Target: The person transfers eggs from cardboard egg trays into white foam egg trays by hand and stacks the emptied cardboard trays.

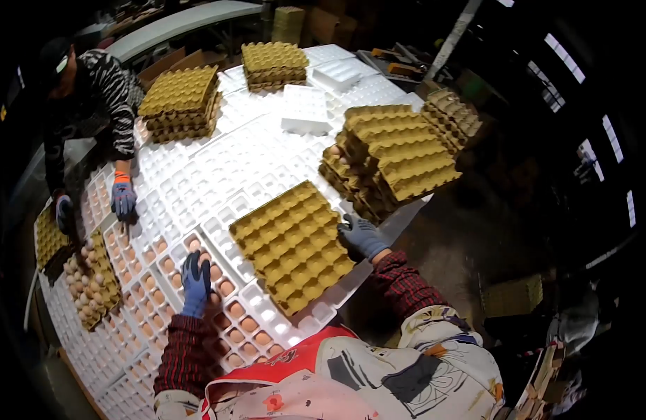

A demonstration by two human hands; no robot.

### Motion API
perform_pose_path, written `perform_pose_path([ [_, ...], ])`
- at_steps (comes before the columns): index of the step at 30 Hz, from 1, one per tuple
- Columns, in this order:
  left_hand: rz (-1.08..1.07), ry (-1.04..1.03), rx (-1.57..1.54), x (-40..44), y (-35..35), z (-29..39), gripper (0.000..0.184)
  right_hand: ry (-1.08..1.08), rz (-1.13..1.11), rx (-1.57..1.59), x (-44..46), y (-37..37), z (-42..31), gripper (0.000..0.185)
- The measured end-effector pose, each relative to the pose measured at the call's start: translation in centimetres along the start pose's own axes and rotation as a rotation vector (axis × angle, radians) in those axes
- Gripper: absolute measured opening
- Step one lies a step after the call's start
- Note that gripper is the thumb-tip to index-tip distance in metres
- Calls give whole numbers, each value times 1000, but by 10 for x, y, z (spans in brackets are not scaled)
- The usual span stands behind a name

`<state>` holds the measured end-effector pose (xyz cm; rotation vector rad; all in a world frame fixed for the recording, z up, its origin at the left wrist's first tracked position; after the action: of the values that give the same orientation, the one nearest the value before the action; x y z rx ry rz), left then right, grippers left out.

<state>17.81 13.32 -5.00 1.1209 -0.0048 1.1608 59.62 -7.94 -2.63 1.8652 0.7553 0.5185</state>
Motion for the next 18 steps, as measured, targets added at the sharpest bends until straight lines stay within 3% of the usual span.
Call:
perform_pose_path([
  [1,-78,285,-418,-35,-36,2,51,67,47,83,-7,19,-19,55],
  [2,-140,420,-614,-46,-49,24,52,182,54,249,-8,24,-27,57],
  [3,-186,569,-798,-58,-61,46,53,282,122,225,-21,48,-56,58],
  [5,28,677,-1267,-99,-90,54,54,354,282,178,-48,122,-105,55],
  [6,9,677,-1162,-41,-21,117,53,393,379,189,-47,156,-112,52],
  [8,199,248,-832,-16,13,145,51,409,505,332,-27,227,-90,45],
  [9,190,236,-731,-13,25,155,49,378,550,525,1,249,-55,39],
  [10,171,286,-695,-15,24,158,47,88,358,724,28,270,-16,37],
  [12,3,344,-608,-29,6,166,44,60,386,756,98,308,73,36],
  [14,-130,146,-424,-50,-22,176,55,-31,518,468,132,332,136,40],
  [16,-312,-38,28,-64,-41,202,71,-76,472,270,175,320,197,44],
  [17,-326,14,100,-76,-50,206,79,-65,439,36,174,312,193,47],
  [18,-348,-59,186,-93,-59,206,80,31,408,-313,194,290,202,52],
])
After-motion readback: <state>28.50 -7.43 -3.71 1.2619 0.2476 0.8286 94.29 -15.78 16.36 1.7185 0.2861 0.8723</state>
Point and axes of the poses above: each hand's wrist, its own x-axis towards the middle knuckle, its own y-axis out of the back of the hand, z = x × y, the point moved 5 cm from there along x, towards the middle knuckle, and after that the axes turned 13 degrees about z, right-handed, at the moved point
